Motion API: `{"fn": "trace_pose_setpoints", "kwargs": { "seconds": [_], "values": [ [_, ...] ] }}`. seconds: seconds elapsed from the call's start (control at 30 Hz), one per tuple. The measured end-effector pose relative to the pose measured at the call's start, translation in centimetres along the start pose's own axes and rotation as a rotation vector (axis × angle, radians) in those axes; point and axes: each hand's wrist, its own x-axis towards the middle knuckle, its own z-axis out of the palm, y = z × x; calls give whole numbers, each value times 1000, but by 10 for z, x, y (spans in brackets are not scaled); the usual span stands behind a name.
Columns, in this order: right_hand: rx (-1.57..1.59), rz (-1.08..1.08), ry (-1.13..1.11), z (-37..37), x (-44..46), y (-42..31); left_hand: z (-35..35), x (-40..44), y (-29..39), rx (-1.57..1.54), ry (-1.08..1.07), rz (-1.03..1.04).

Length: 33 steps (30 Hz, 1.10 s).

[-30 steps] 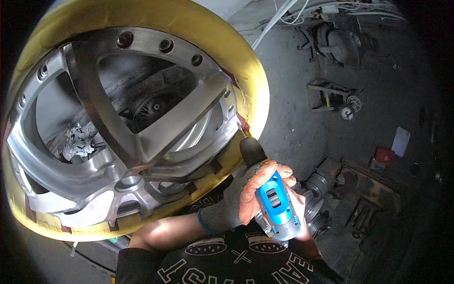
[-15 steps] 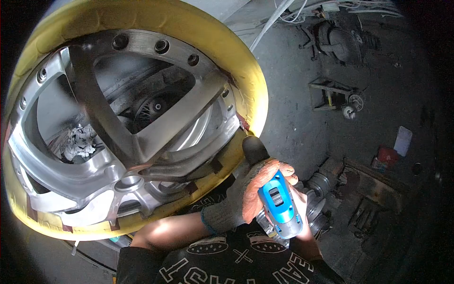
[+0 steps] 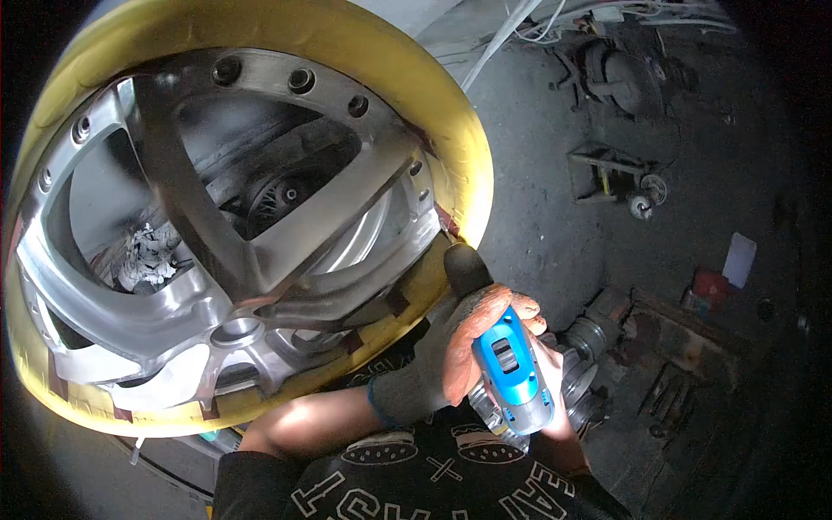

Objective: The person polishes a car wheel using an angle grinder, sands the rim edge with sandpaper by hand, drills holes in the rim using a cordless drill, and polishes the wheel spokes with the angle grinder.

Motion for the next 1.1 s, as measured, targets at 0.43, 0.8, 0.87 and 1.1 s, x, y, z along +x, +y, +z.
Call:
{"fn": "trace_pose_setpoints", "kwargs": {
  "seconds": [0.43,0.8,0.87,1.1],
  "values": [
    [-56,-55,27,-1,3,7,12,1,14,-138,-24,-62],
    [-38,-20,-30,-5,9,-8,11,-3,15,-183,-64,-42],
    [-47,-45,-27,-6,9,-8,10,-1,10,-198,-15,-15],
    [-55,-18,-39,-4,14,-9,14,2,23,-277,-65,-121]
  ]
}}
